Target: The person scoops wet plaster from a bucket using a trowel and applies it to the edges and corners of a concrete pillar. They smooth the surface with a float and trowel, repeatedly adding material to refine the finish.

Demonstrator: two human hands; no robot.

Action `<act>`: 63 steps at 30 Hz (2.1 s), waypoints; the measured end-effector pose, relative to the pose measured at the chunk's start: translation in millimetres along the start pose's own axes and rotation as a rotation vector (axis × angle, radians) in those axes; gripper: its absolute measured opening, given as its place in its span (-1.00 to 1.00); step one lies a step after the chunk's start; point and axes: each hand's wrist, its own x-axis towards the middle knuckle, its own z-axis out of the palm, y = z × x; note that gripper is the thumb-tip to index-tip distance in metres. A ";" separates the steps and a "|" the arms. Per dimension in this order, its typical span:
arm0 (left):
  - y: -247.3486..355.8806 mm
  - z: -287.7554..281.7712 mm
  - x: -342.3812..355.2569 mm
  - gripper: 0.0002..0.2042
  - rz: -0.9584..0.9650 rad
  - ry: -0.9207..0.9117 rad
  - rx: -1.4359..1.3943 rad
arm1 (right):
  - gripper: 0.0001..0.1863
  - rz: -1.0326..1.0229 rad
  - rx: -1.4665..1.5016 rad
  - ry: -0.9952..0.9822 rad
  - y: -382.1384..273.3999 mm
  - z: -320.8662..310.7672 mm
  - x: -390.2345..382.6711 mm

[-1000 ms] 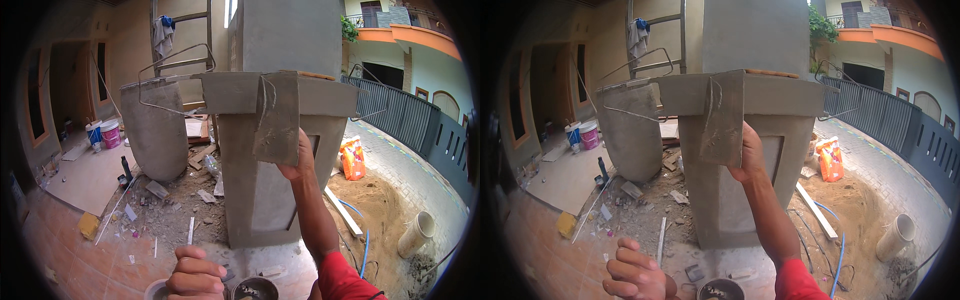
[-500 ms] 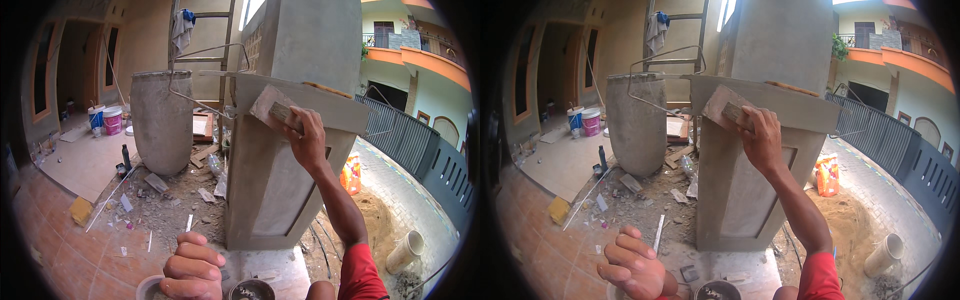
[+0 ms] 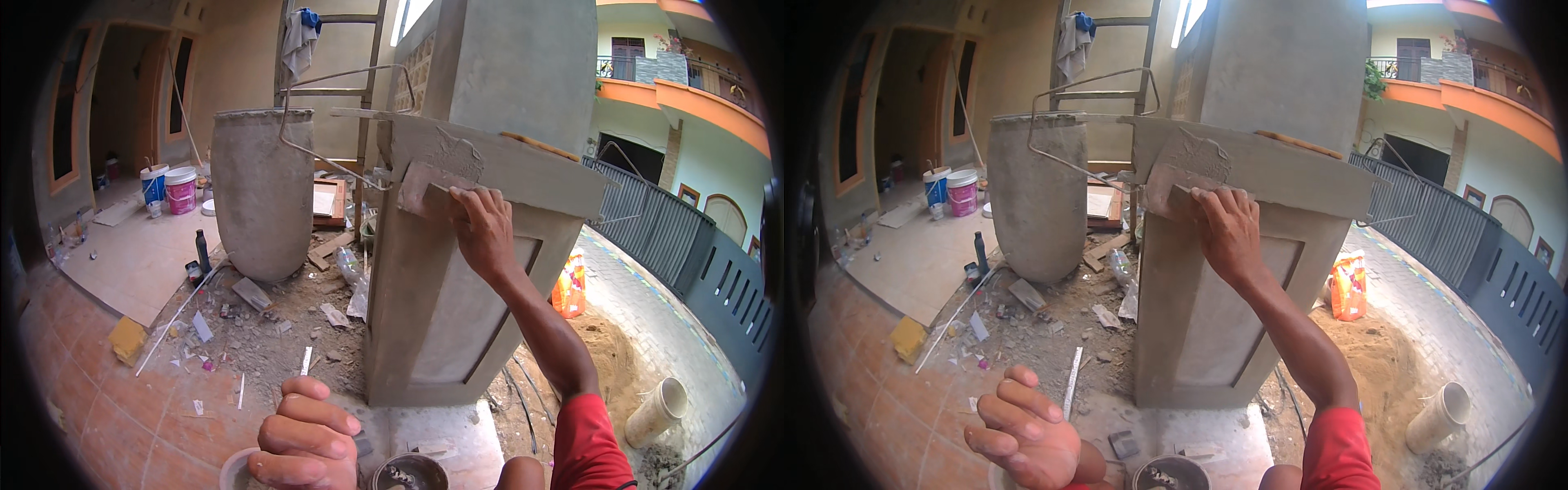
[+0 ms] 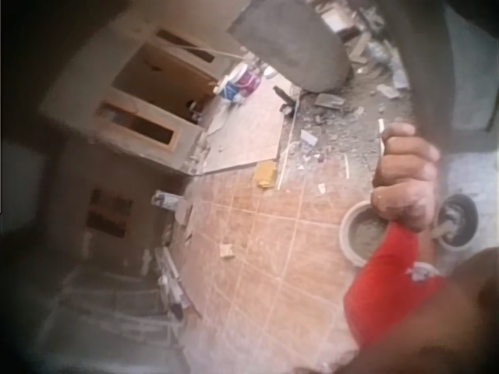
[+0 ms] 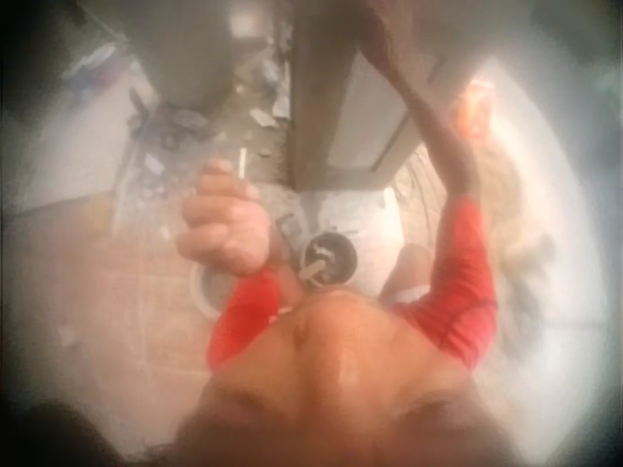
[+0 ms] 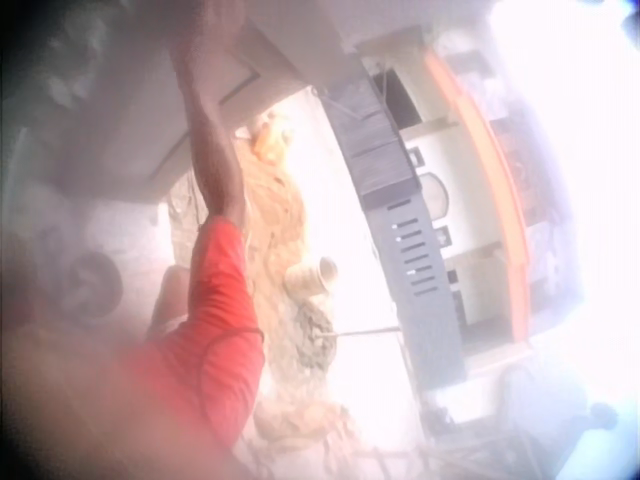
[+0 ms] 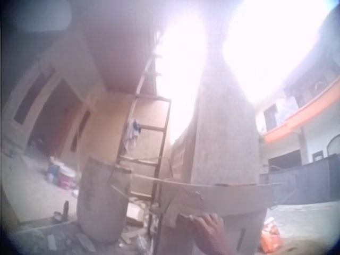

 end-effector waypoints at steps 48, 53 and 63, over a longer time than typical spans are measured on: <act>-1.8 32.5 -22.8 -0.87 0.028 -0.144 0.045 | -0.42 0.461 0.103 0.397 -6.5 15.7 24.0; -8.7 31.9 -27.7 -0.87 -0.017 -0.178 0.034 | -0.47 0.588 0.000 0.495 78.3 -31.0 -9.6; -8.5 51.7 -45.8 -0.85 -0.063 -0.398 -0.054 | -0.57 0.881 0.459 0.810 184.5 -128.0 -100.4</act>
